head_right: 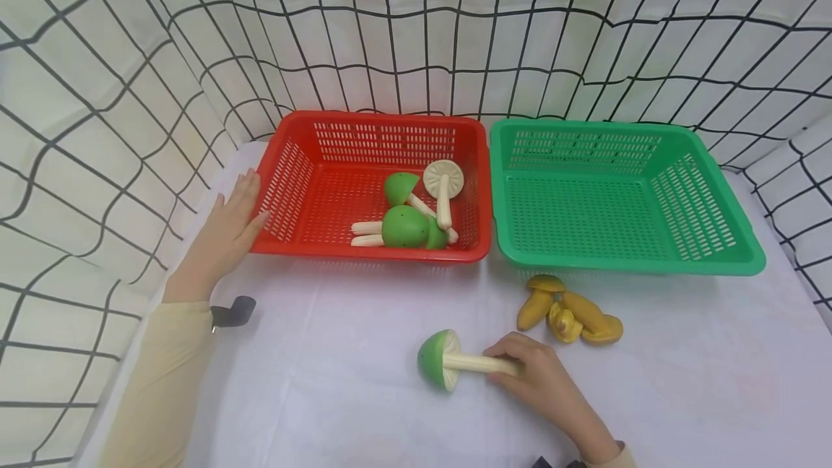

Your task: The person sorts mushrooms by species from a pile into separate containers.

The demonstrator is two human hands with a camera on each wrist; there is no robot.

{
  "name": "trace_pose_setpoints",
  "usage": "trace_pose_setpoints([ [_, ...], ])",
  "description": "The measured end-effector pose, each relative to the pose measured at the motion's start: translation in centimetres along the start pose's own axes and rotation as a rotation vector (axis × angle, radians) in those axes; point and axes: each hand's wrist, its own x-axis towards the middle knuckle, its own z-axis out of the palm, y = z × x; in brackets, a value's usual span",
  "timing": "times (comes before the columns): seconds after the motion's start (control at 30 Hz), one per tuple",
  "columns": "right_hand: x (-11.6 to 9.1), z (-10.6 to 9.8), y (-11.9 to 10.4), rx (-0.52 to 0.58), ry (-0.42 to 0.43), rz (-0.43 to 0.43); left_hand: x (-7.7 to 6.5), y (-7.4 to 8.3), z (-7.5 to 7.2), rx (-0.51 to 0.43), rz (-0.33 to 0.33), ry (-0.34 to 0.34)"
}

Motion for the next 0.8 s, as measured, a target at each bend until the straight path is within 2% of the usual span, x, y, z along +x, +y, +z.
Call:
trace_pose_setpoints([
  [0.5,0.13,-0.10,-0.36,0.085,-0.006,0.032,-0.01,-0.02,0.04,0.006,0.004,0.006],
  [0.8,0.18,-0.09,-0.42,0.107,0.005,0.010,0.06,0.03,-0.03,0.010,0.000,-0.001],
])
